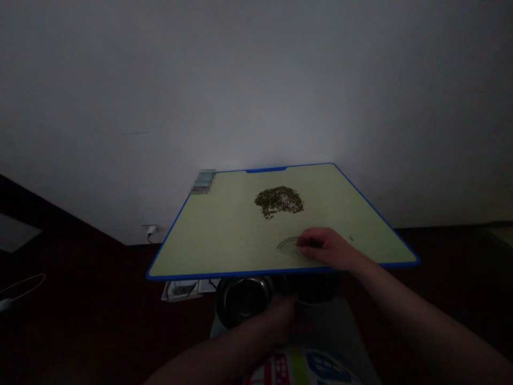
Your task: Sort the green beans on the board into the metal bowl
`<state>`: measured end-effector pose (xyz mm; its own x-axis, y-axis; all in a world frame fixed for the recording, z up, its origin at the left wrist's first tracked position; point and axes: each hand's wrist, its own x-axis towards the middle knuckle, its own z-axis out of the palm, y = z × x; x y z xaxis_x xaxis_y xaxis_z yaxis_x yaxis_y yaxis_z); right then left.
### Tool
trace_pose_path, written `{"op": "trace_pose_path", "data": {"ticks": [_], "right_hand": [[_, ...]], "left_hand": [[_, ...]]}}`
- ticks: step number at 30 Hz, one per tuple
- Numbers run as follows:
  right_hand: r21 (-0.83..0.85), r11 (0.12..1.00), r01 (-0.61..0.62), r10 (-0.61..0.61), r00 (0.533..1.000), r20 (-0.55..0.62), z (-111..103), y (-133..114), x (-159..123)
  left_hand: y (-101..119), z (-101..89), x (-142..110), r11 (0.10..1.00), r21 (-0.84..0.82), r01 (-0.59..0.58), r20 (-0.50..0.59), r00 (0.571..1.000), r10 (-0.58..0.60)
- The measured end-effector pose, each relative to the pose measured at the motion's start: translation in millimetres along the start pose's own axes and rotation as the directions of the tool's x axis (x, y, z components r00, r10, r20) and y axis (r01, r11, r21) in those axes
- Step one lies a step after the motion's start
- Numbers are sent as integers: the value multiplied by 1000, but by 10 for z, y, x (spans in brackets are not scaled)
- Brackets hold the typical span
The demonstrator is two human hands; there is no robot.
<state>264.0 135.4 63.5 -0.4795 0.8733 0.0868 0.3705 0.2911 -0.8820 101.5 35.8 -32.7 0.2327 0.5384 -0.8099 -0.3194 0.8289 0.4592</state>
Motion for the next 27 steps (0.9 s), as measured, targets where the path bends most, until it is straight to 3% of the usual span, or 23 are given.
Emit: {"op": "trace_pose_path", "data": {"ticks": [9,17,20,23,27], "right_hand": [[13,1000,-19,20,1000,-5,-3,11,1],[69,993,-97,100,994,-39,-82,80,54],[-46,997,-69,61,985,-159,-203,120,103],[-275,958,-78,-5,957,-290,-329,139,167],[-530,844,-83,-90,952,-291,-427,143,259]], "left_hand": [[148,-66,-227,992,7,-124,-21,992,124],[153,-372,-577,963,-49,-266,50,962,268],[127,-541,-674,956,-82,-282,34,958,285],[129,-674,-766,937,-177,-301,20,951,309],[173,-763,-888,920,-210,-330,-28,943,331]]}}
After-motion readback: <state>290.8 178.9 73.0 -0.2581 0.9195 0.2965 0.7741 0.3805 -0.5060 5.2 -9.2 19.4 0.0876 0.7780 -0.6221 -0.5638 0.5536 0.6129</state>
